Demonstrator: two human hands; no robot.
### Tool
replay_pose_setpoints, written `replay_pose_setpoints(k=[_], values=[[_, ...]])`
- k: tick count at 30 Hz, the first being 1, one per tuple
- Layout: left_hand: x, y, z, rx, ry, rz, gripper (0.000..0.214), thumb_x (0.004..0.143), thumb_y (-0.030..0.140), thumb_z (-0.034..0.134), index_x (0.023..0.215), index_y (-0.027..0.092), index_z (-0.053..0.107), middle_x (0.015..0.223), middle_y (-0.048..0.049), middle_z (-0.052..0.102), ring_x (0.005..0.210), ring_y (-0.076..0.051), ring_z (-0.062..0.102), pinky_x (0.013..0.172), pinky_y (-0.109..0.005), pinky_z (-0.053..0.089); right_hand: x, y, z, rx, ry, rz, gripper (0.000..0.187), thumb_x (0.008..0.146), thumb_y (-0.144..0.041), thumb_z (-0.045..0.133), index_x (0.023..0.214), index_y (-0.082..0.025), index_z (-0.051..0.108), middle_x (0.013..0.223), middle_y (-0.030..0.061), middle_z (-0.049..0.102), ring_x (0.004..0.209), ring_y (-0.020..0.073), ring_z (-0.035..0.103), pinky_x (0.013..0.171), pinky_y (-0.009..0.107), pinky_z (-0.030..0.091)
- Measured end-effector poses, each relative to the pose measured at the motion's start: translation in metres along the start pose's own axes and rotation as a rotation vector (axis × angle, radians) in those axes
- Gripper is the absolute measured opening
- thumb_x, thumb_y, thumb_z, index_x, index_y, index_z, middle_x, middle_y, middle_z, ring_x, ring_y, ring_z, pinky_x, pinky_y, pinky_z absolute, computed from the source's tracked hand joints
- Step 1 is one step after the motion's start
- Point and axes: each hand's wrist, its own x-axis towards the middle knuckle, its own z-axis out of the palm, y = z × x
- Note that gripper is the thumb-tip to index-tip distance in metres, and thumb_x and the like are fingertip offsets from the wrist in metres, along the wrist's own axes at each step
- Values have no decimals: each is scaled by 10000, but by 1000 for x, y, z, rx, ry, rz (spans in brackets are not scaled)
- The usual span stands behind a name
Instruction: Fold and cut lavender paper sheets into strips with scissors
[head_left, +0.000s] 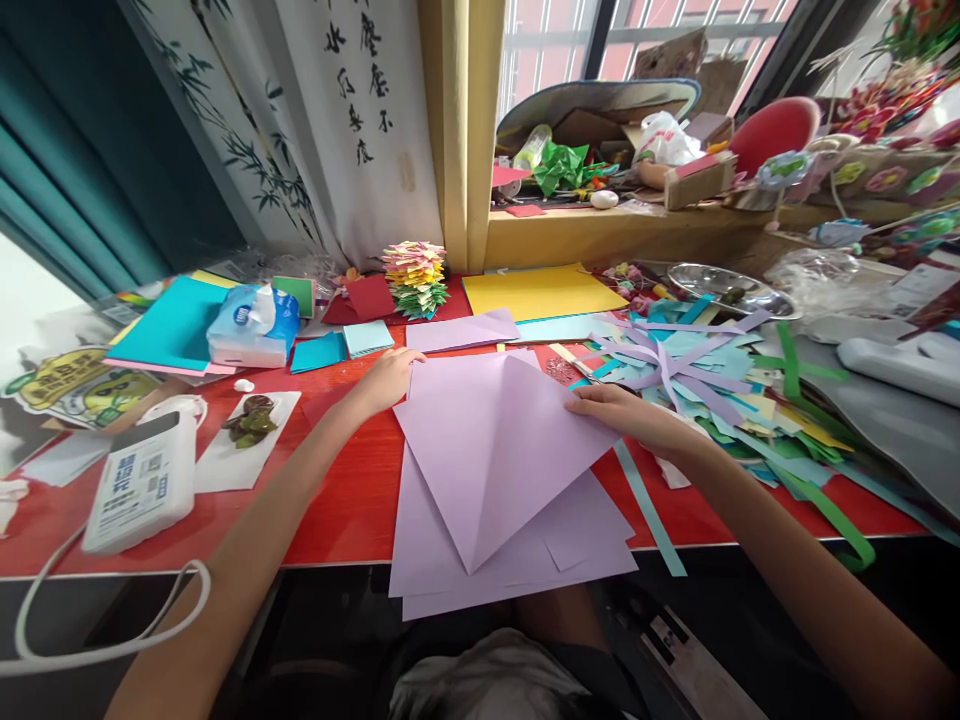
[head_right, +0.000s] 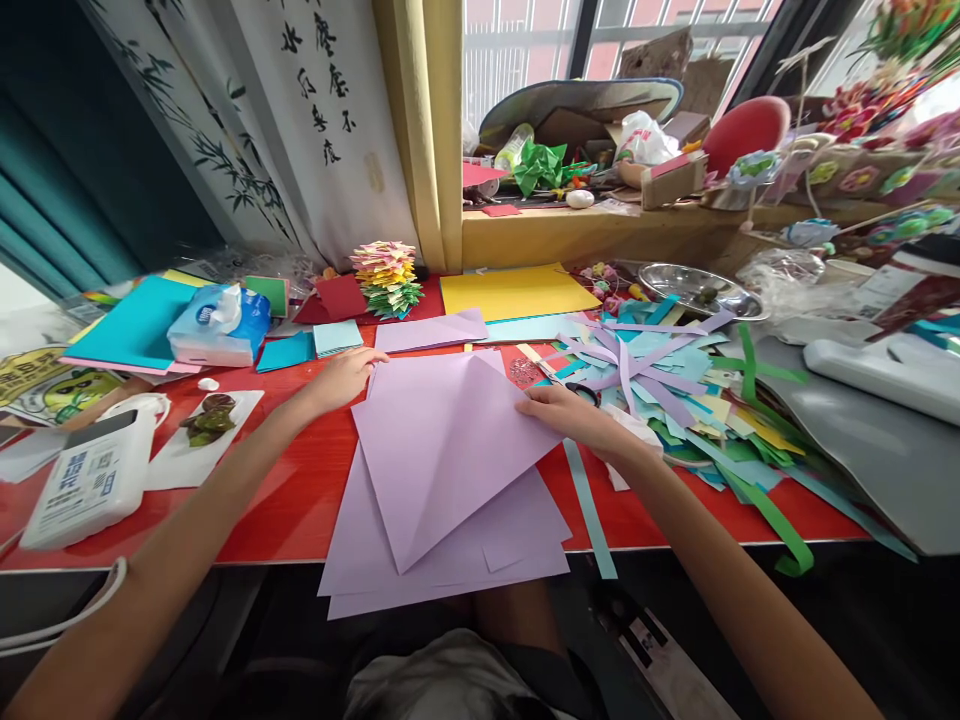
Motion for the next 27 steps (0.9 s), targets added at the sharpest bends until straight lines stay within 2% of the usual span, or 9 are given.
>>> replay_pose_setpoints(k=[6, 10, 13, 16, 18, 20, 21, 24, 27], values=[[25, -13, 9, 117, -77, 99, 500, 706, 32, 312, 1119, 158, 562, 1106, -81, 579, 1055, -231, 437, 905, -333, 367, -27, -2, 0, 141, 1, -22, 293, 771, -475, 511, 765, -188, 571, 766, 35, 580, 658, 160, 539, 564, 266, 401], [34, -18, 7, 178, -111, 102, 439, 676, 42, 361, 1012, 168, 613, 989, -93, 594, 980, -245, 442, 838, -338, 384, -38, 7, 8, 275, 45, 23, 287, 792, -471, 495, 819, -189, 545, 769, 31, 579, 657, 149, 544, 546, 247, 400], [40, -19, 6, 223, -114, 94, 385, 678, 51, 374, 939, 162, 635, 954, -109, 587, 960, -254, 442, 814, -346, 381, -39, 19, 16, 213, 93, 39, 298, 815, -475, 453, 882, -197, 535, 822, 45, 599, 718, 182, 575, 568, 267, 430], [42, -16, 8, 262, -99, 103, 354, 733, 76, 350, 946, 143, 625, 964, -126, 581, 962, -258, 442, 833, -364, 365, -38, 28, 24, -25, 190, 4, 368, 845, -471, 401, 1064, -196, 510, 966, 94, 611, 861, 251, 591, 669, 356, 477], [43, -13, 10, 277, -87, 125, 342, 798, 126, 319, 982, 134, 607, 1013, -126, 582, 971, -248, 447, 871, -371, 344, -44, 30, 32, -276, 437, -131, 463, 841, -440, 442, 1208, -157, 443, 1124, 154, 559, 1038, 309, 528, 822, 455, 448], [43, -9, 13, 289, -75, 145, 342, 848, 192, 295, 1003, 134, 595, 1052, -122, 579, 988, -238, 451, 913, -373, 315, -57, 30, 45, -527, 686, -382, 555, 830, -389, 502, 1291, -106, 378, 1250, 197, 473, 1191, 330, 407, 959, 506, 354], [43, -8, 14, 295, -69, 148, 344, 861, 221, 291, 1001, 134, 593, 1057, -122, 578, 996, -237, 451, 924, -372, 306, -66, 29, 53, -619, 710, -529, 567, 836, -359, 513, 1314, -98, 357, 1282, 198, 451, 1232, 314, 368, 995, 491, 333], [43, -8, 17, 312, -51, 126, 349, 868, 255, 292, 961, 121, 600, 1028, -134, 588, 994, -244, 460, 922, -378, 309, -89, 27, 79, -853, 435, -988, 502, 848, -315, 520, 1307, -143, 412, 1328, 130, 460, 1281, 257, 329, 1041, 439, 325], [44, -10, 17, 322, -33, 72, 340, 862, 260, 304, 910, 118, 608, 975, -145, 601, 985, -257, 477, 917, -402, 313, -97, 29, 101, -983, 268, -1198, 396, 874, -192, 466, 1269, -160, 472, 1332, 49, 479, 1284, 199, 339, 1085, 419, 283]])
